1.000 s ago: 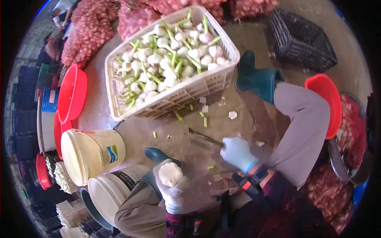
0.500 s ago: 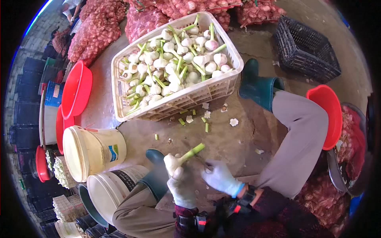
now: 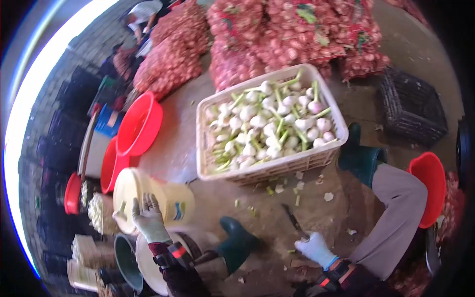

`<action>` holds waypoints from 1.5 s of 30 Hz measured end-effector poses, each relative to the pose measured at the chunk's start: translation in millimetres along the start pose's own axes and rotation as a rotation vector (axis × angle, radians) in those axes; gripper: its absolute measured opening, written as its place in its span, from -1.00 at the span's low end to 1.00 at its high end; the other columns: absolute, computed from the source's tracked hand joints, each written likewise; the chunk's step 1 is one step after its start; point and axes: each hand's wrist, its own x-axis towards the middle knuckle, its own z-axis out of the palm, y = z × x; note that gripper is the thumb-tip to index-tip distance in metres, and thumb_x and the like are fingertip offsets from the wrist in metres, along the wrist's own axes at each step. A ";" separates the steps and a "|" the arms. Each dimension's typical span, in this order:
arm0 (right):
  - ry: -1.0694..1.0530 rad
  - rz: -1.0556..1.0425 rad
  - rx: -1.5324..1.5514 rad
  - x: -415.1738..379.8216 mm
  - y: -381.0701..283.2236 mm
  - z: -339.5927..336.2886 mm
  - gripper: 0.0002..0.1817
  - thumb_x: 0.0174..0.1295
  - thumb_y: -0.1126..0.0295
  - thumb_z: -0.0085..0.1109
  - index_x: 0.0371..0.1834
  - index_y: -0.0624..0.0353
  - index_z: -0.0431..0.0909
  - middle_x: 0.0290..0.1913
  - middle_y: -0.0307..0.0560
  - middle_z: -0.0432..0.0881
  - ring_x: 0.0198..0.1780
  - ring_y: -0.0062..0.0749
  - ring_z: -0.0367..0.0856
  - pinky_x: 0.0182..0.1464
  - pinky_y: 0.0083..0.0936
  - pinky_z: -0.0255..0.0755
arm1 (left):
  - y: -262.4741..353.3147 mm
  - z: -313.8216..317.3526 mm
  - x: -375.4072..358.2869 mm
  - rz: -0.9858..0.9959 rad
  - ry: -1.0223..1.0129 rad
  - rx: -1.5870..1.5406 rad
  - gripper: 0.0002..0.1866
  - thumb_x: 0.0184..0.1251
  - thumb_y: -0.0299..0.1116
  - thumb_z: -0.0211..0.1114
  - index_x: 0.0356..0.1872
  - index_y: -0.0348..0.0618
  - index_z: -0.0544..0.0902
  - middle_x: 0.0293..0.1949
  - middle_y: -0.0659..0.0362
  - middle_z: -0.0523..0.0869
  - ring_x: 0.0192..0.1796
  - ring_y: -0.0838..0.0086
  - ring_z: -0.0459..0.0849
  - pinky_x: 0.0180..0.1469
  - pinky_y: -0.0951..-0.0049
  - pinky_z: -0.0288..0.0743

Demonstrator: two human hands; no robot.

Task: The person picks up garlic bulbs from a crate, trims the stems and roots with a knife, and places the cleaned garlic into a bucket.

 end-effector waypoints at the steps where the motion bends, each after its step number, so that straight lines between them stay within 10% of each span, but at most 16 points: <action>1: -0.014 0.029 -0.005 0.5 -4.8 -1.2 -0.53 0.01 0.15 0.27 -0.18 0.37 0.61 -0.37 0.15 0.71 -0.29 -0.06 0.71 -0.20 -0.29 0.53 | -28.5 14.6 8.2 -0.017 -0.191 0.191 -0.49 0.28 -0.44 0.26 0.25 -0.25 0.37 0.02 -0.02 0.59 0.03 0.21 0.60 0.11 0.24 0.56; 7: -0.042 0.120 0.099 7.8 -18.3 -12.3 -0.61 0.08 0.20 0.41 -0.20 0.34 0.63 -0.45 -0.17 0.64 -0.40 -0.56 0.53 -0.30 -0.48 0.46 | -233.1 150.6 -9.5 0.127 -0.873 1.119 -0.63 0.16 -0.57 0.25 0.04 -0.20 0.62 -0.13 0.10 0.69 -0.09 0.49 0.61 0.04 0.50 0.46; 10: -0.005 0.118 0.151 11.0 -29.5 -19.6 -0.63 0.13 0.29 0.34 -0.11 0.36 0.59 -0.39 -0.06 0.68 -0.35 -0.46 0.60 -0.28 -0.40 0.47 | -310.4 183.2 15.6 1.031 -1.314 1.581 -0.46 -0.03 -0.61 0.22 0.09 -0.01 0.60 0.08 0.04 0.62 0.00 0.10 0.66 0.04 0.20 0.52; 14: 0.064 0.115 0.226 15.7 -39.8 -26.4 -0.63 0.11 0.25 0.37 -0.16 0.34 0.61 -0.40 -0.08 0.68 -0.35 -0.46 0.59 -0.28 -0.41 0.47 | -325.2 204.0 15.6 0.814 -1.464 1.950 -0.64 0.10 -0.50 0.21 -0.02 -0.06 0.60 0.07 0.00 0.62 -0.03 0.03 0.66 0.00 0.10 0.52; 17: 0.003 0.220 0.325 12.1 -60.7 -39.2 -0.65 0.12 0.25 0.36 -0.17 0.32 0.61 -0.40 -0.09 0.68 -0.35 -0.48 0.60 -0.27 -0.44 0.47 | -309.4 198.5 27.0 0.587 -1.300 1.524 -0.62 0.06 -0.59 0.25 -0.03 -0.08 0.61 -0.19 -0.01 0.71 -0.09 0.18 0.70 -0.01 0.30 0.53; 20: -0.121 0.329 0.375 7.4 -67.4 -54.3 -0.66 0.13 0.25 0.35 -0.18 0.31 0.61 -0.40 -0.09 0.69 -0.36 -0.47 0.62 -0.30 -0.44 0.47 | -259.6 199.3 1.9 -0.019 -1.091 0.995 -0.42 -0.02 -0.67 0.25 0.16 -0.17 0.51 0.00 0.14 0.63 0.00 0.41 0.64 0.03 0.46 0.53; 26: 0.009 0.010 0.221 2.5 -38.2 -43.8 -0.70 0.12 0.28 0.40 -0.25 0.30 0.60 -0.52 -0.24 0.54 -0.44 -0.59 0.45 -0.37 -0.47 0.40 | -184.3 131.3 -69.8 -0.339 -0.880 0.389 -0.40 0.23 -0.56 0.27 0.32 -0.22 0.33 0.08 0.10 0.57 -0.13 0.45 0.61 -0.09 0.49 0.51; 28: 0.032 -0.061 0.178 3.5 -13.5 -32.7 -0.60 0.09 0.17 0.36 -0.13 0.24 0.63 -0.40 0.07 0.69 -0.34 -0.14 0.68 -0.25 -0.32 0.50 | -168.3 77.4 -87.1 -0.507 -0.771 0.288 -0.48 0.26 -0.52 0.28 0.26 -0.21 0.41 -0.03 0.14 0.62 -0.10 0.47 0.63 -0.12 0.52 0.55; 31: 0.051 -0.229 0.110 -15.0 -63.9 -55.0 -0.76 0.10 0.30 0.38 -0.34 0.23 0.57 -0.56 -0.21 0.49 -0.55 -0.49 0.42 -0.46 -0.39 0.32 | -137.0 58.8 -175.7 -0.384 -0.882 0.601 -0.42 0.06 -0.39 0.39 0.15 -0.33 0.46 -0.05 0.10 0.61 -0.14 0.48 0.62 -0.15 0.47 0.54; 37: 0.088 -0.845 -0.509 -47.7 -83.0 -59.6 -0.75 -0.13 0.33 0.33 -0.37 0.03 0.48 -0.45 -0.09 0.51 -0.46 -0.06 0.60 -0.43 -0.19 0.47 | -96.1 -16.9 -256.1 -0.433 -0.850 0.853 -0.24 0.05 -0.40 0.48 0.28 -0.26 0.28 0.10 0.07 0.54 0.10 0.38 0.59 0.15 0.37 0.53; 45: -0.037 -0.844 -0.562 -59.4 -65.0 -46.9 -0.78 -0.17 0.37 0.28 -0.40 0.03 0.51 -0.47 -0.09 0.51 -0.45 -0.08 0.61 -0.45 -0.19 0.45 | -98.8 -78.4 -258.8 -0.347 -0.831 0.935 -0.50 0.34 -0.37 0.23 0.25 -0.27 0.33 0.06 0.08 0.54 0.07 0.43 0.58 0.08 0.42 0.55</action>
